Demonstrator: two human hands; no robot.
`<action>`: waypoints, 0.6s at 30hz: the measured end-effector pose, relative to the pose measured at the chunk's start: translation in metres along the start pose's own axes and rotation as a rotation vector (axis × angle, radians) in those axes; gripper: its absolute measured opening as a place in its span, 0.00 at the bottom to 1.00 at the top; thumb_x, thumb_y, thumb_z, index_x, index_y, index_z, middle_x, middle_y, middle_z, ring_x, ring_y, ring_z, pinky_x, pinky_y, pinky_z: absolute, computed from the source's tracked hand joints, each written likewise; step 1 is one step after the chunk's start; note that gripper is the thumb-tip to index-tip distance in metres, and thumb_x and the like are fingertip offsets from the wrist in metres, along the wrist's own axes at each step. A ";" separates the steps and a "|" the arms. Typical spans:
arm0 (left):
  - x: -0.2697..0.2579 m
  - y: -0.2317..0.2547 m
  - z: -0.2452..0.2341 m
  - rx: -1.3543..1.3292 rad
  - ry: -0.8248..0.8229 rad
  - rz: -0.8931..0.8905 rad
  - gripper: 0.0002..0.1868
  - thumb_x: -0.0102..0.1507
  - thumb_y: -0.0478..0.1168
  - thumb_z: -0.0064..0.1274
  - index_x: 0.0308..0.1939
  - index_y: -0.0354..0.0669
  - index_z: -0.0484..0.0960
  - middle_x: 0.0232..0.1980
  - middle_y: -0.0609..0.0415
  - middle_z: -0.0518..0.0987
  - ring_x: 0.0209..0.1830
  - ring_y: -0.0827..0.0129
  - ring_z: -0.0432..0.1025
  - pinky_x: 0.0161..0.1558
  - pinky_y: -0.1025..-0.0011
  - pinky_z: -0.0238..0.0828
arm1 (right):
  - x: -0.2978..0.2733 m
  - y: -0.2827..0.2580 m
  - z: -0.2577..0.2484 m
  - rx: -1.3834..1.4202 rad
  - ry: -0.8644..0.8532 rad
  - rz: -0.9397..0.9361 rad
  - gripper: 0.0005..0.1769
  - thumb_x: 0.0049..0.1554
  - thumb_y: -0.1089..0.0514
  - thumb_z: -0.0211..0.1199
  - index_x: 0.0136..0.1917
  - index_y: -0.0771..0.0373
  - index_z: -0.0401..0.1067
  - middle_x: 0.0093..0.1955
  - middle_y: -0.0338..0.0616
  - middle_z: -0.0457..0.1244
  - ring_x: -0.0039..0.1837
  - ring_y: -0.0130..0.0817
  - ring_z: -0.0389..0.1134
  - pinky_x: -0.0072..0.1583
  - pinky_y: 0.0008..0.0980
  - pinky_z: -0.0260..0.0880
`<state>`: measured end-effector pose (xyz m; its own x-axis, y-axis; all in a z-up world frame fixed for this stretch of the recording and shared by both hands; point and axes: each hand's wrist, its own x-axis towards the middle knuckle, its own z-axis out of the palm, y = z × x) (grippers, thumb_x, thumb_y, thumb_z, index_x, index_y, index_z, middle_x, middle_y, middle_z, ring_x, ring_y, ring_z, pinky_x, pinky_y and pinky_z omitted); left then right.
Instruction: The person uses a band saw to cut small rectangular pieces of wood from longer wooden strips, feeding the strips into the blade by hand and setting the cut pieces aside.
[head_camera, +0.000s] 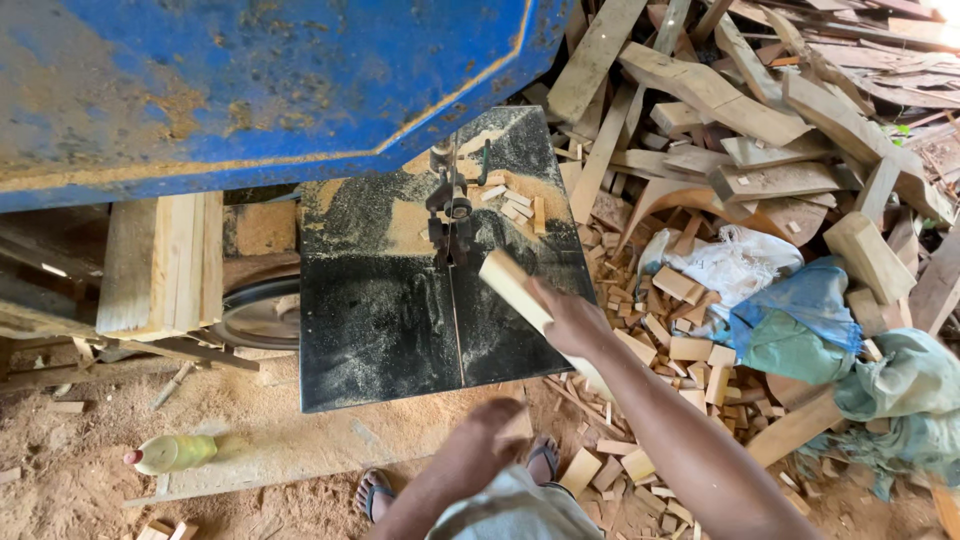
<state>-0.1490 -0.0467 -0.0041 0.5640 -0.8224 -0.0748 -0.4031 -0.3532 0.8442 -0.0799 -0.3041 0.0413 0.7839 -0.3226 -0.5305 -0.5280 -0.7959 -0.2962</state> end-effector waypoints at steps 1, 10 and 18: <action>0.005 -0.010 -0.004 -0.042 0.098 -0.132 0.23 0.66 0.41 0.58 0.64 0.41 0.77 0.67 0.43 0.76 0.56 0.55 0.77 0.56 0.61 0.76 | -0.004 0.003 0.003 -0.146 -0.080 -0.002 0.52 0.60 0.65 0.57 0.87 0.34 0.36 0.66 0.50 0.67 0.48 0.38 0.73 0.44 0.32 0.73; 0.059 -0.089 -0.082 0.132 0.569 -0.289 0.14 0.69 0.39 0.50 0.56 0.43 0.84 0.57 0.49 0.83 0.43 0.66 0.82 0.46 0.72 0.84 | 0.026 0.009 0.047 -0.103 0.525 -0.523 0.28 0.60 0.51 0.68 0.71 0.51 0.65 0.62 0.41 0.68 0.65 0.42 0.68 0.70 0.46 0.65; 0.112 -0.109 -0.099 0.157 0.747 -0.109 0.12 0.66 0.41 0.57 0.52 0.42 0.87 0.53 0.51 0.85 0.49 0.63 0.81 0.53 0.67 0.78 | 0.055 -0.011 0.033 -0.210 0.589 -0.628 0.26 0.57 0.50 0.67 0.66 0.58 0.69 0.58 0.45 0.69 0.60 0.43 0.68 0.63 0.49 0.64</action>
<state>0.0292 -0.0564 -0.0517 0.9207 -0.2795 0.2724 -0.3837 -0.5202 0.7630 -0.0414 -0.2963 -0.0107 0.9803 0.0398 0.1932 0.0815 -0.9737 -0.2130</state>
